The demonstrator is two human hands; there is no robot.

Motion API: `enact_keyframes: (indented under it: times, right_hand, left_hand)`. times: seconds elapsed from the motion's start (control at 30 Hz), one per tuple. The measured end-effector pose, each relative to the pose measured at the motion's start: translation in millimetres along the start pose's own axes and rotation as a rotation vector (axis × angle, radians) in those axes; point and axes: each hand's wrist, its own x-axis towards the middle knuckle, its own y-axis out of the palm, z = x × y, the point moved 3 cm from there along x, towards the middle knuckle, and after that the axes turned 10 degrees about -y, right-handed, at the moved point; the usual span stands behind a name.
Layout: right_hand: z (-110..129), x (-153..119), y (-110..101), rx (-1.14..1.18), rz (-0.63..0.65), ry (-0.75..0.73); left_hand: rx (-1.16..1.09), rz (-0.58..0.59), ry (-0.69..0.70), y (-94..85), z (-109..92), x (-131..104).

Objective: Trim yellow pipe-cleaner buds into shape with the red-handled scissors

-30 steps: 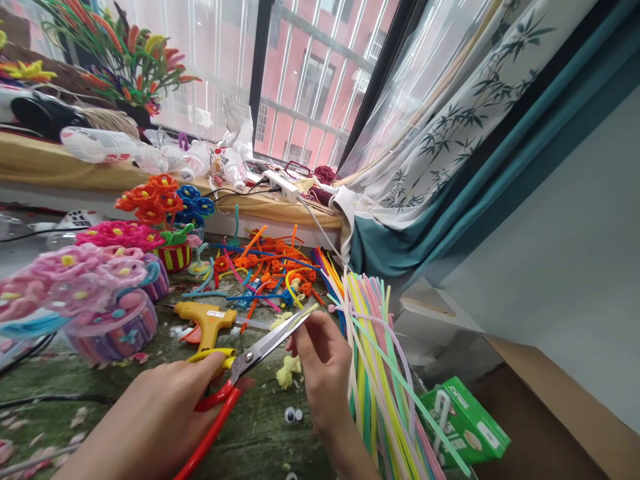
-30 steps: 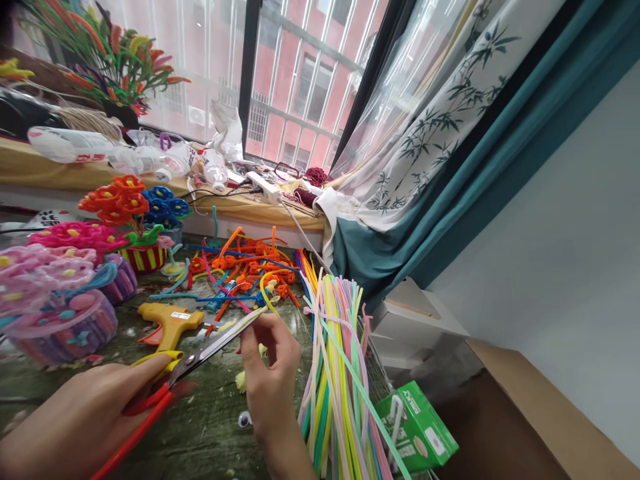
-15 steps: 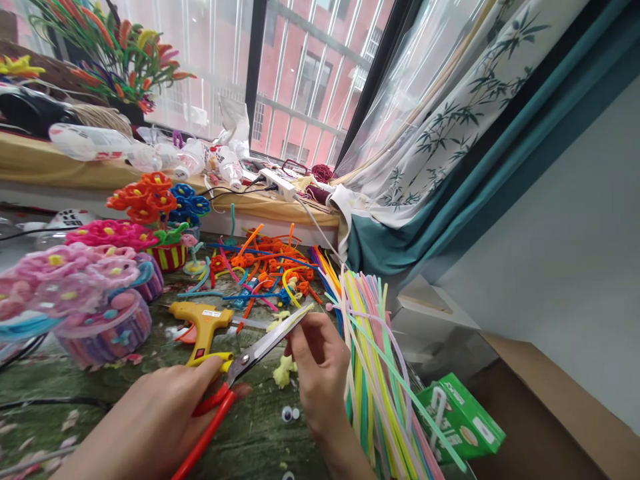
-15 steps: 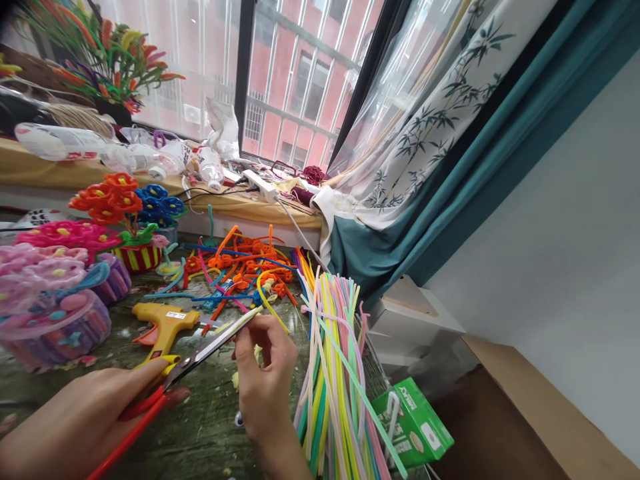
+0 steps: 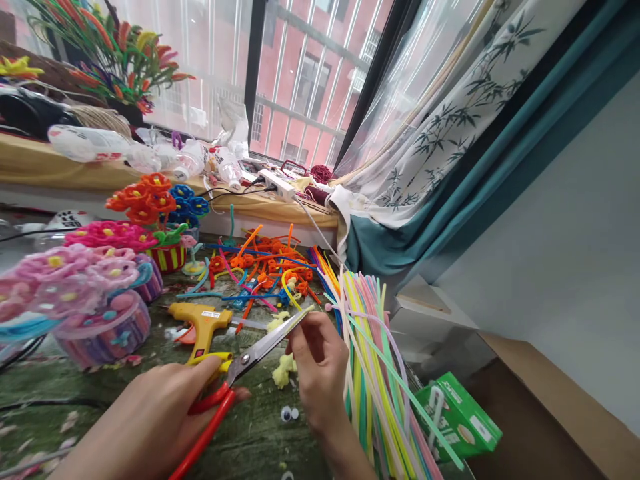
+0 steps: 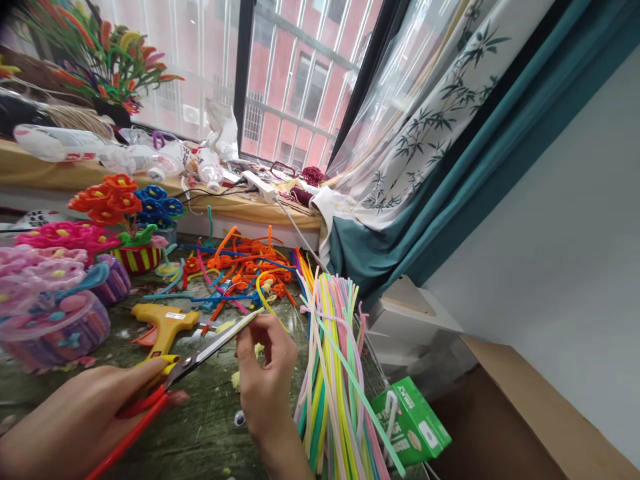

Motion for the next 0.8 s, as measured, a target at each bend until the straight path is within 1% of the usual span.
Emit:
enact_keyframes:
  times: [0.17, 0.27, 0.4, 0.47, 0.57, 0.7, 0.8]
  right_hand:
    - [-3.4, -1.8, -0.3, 0.025, 0.008, 0.003]
    - [-7.2, -5.3, 0.5, 0.022, 0.014, 0.023]
    - [-9.6, -9.6, 4.6, 0.037, 0.058, 0.023]
    - [-10.0, -10.6, 5.5, 0.035, 0.060, 0.017]
    - [-10.2, -10.6, 5.2, 0.015, 0.067, 0.005]
    - [-10.2, -10.1, 4.7, 0.016, 0.084, -0.007]
    - [-10.8, -9.8, 4.6, 0.016, 0.090, -0.003]
  left_hand:
    - [0.032, 0.147, -0.153, 0.2, -3.1, 4.3]
    - [0.042, 0.192, -0.181, 0.7, -7.8, 3.3]
    - [0.044, 0.195, -0.178, -1.8, -13.4, 0.2]
    - [0.031, 0.183, -0.170, -2.9, -13.6, 0.2]
    - [0.039, 0.145, -0.171, -3.2, -10.8, 1.7]
    - [0.089, 0.082, -0.138, -2.7, -9.3, 1.9]
    - [0.099, 0.110, -0.138, -0.8, -8.8, 0.2]
